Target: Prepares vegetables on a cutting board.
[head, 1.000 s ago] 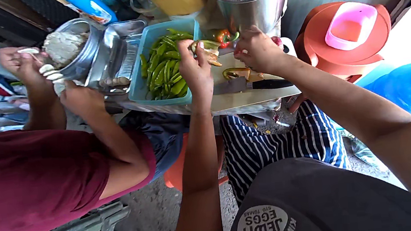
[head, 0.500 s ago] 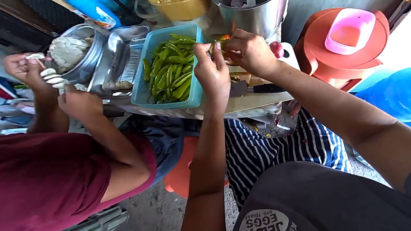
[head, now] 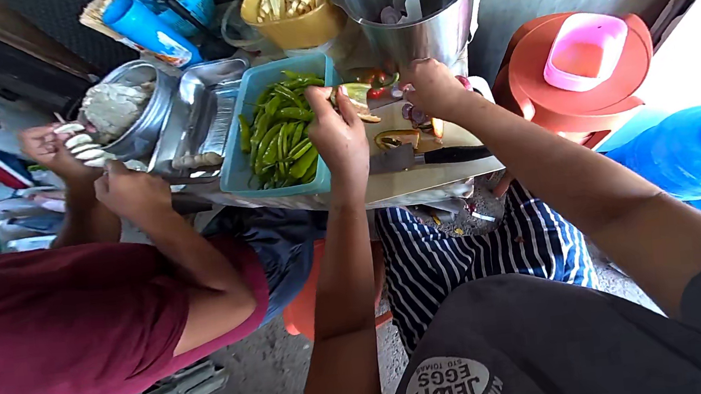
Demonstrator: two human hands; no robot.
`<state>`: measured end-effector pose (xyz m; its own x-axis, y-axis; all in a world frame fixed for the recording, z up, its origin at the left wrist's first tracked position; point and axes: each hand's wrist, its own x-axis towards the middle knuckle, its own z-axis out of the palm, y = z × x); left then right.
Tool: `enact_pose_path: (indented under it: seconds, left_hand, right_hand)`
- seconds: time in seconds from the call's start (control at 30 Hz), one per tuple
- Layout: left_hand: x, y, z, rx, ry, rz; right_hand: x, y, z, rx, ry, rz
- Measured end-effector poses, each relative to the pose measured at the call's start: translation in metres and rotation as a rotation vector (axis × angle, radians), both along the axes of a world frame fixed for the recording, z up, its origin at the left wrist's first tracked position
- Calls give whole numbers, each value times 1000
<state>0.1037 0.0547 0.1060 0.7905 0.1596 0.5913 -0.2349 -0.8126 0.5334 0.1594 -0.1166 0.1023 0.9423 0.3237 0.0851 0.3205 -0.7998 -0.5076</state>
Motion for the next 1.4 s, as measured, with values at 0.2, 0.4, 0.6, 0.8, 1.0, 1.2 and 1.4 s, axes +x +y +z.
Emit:
enact_pose_path:
  seconds: [0.2,0.4,0.6,0.8,1.0,1.2,1.4]
  left_hand:
    - [6,17,19,154,253,119]
    - [3,12,26,236,435,130]
    - [18,7,11,231,623,-5]
    - [17,0,12,97,389,-83]
    - [24,2,14,-415,524,-423]
    - [17,-4,16,-305,445,-301]
    - [14,-12,21,-147,333,-255]
  right_hand:
    - [-24,21,11,-255,142,190]
    - [-19,31,-4,-271,178,240]
    - [-10,15,1,66,-66,81]
    - [-8,-2,4,263,-241,171]
    - [-11,3,-15,313,-449,238]
    - [-9,8,-20,205,-732,191]
    - [-6,14,-11,281,-629,121]
